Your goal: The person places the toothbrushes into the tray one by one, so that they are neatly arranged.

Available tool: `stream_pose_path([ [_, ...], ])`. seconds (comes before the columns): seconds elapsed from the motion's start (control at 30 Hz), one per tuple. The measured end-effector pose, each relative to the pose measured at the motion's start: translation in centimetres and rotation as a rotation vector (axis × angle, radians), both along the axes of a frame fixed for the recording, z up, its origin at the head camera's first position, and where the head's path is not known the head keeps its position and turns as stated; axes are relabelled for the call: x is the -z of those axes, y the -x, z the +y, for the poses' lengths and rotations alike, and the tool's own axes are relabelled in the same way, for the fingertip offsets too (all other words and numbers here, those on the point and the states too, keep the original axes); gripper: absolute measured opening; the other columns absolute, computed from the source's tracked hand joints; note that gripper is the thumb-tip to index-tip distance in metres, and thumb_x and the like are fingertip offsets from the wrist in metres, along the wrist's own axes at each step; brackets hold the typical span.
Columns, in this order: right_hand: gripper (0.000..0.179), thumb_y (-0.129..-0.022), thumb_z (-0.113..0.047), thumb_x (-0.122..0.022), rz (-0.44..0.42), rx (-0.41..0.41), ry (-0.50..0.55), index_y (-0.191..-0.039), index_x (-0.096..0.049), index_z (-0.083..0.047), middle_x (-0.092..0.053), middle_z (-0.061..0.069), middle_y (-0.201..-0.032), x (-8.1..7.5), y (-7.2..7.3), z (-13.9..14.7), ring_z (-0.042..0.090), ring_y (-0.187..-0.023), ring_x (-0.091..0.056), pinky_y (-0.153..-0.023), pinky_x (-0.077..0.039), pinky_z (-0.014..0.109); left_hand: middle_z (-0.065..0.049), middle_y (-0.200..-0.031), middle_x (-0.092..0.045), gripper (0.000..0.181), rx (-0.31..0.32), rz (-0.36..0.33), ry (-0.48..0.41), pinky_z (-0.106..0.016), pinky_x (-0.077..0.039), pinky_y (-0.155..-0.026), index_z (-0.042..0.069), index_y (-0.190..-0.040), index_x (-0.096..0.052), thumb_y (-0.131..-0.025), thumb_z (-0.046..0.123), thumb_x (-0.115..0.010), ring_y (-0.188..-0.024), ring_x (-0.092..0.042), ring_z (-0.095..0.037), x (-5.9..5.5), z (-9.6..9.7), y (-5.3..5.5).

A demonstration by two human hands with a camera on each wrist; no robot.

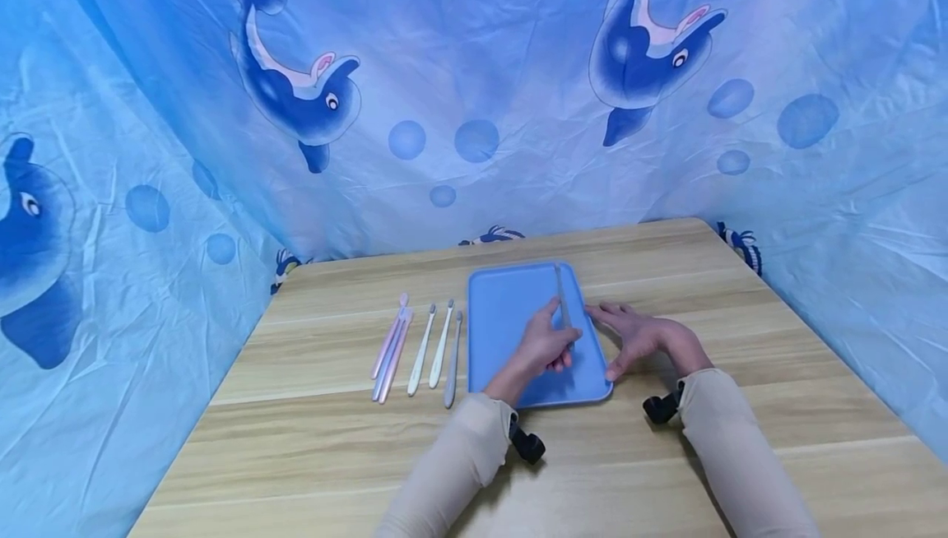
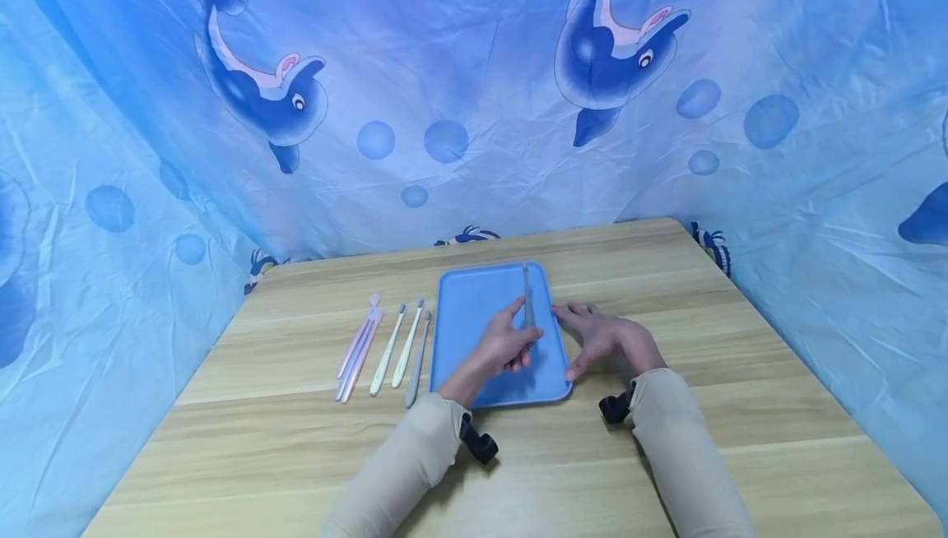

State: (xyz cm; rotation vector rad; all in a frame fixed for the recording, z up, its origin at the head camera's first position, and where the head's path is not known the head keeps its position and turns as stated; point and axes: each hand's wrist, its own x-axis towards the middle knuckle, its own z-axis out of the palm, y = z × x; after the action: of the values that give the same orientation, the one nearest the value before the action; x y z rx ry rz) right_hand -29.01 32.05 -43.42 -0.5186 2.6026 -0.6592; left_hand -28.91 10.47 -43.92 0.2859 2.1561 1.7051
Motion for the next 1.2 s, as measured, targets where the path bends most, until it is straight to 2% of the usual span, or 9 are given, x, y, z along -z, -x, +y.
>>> stream_pose_path([
  [0.27,0.131,-0.066,-0.061,-0.086,0.020,-0.010,0.004,-0.161,-0.012,-0.010,-0.006,0.034,-0.164,-0.2,0.0,-0.2,0.062,-0.148,-0.003,-0.109,-0.017,0.084,0.000,-0.042,-0.050,0.082,-0.017,0.012,-0.039,-0.022,-0.032,-0.028,0.018,-0.162,-0.019,-0.092,0.005,-0.060,-0.028,-0.041,-0.008,0.2,1.9,-0.6],
  [0.5,0.130,-0.066,-0.060,-0.086,0.016,-0.006,0.006,-0.161,-0.012,-0.010,-0.006,0.033,-0.164,-0.1,0.1,-0.1,0.061,-0.148,-0.003,-0.109,-0.017,0.083,-0.001,-0.043,-0.049,0.073,-0.031,0.022,-0.076,-0.022,-0.033,-0.028,0.016,-0.158,-0.030,-0.092,0.002,-0.059,-0.028,-0.041,-0.007,0.9,2.8,-0.8],
  [0.9,0.131,-0.065,-0.059,-0.087,0.007,0.002,0.030,-0.161,-0.013,-0.011,-0.006,0.031,-0.165,-0.1,0.0,0.0,0.063,-0.147,-0.001,-0.108,-0.015,0.085,0.000,-0.042,-0.049,0.073,-0.042,-0.005,-0.024,-0.020,-0.031,-0.027,0.015,-0.157,-0.031,-0.091,0.000,-0.058,-0.028,-0.040,-0.006,1.8,3.7,-0.9],
  [1.03,0.131,-0.064,-0.059,-0.087,0.013,0.000,0.034,-0.161,-0.014,-0.010,-0.007,0.031,-0.164,0.0,0.0,0.0,0.064,-0.147,-0.001,-0.108,-0.016,0.085,0.000,-0.043,-0.049,0.078,-0.042,-0.020,-0.003,-0.019,-0.032,-0.028,0.013,-0.160,-0.024,-0.092,0.002,-0.060,-0.028,-0.040,-0.006,1.9,3.9,-1.1],
  [1.2,0.132,-0.064,-0.060,-0.087,0.013,0.001,0.031,-0.161,-0.014,-0.010,-0.007,0.031,-0.164,0.1,0.1,0.0,0.064,-0.147,-0.001,-0.108,-0.015,0.085,0.000,-0.042,-0.049,0.077,-0.055,-0.008,0.022,-0.020,-0.033,-0.028,0.010,-0.159,-0.025,-0.092,0.002,-0.060,-0.029,-0.041,-0.007,2.1,4.1,-1.2],
])
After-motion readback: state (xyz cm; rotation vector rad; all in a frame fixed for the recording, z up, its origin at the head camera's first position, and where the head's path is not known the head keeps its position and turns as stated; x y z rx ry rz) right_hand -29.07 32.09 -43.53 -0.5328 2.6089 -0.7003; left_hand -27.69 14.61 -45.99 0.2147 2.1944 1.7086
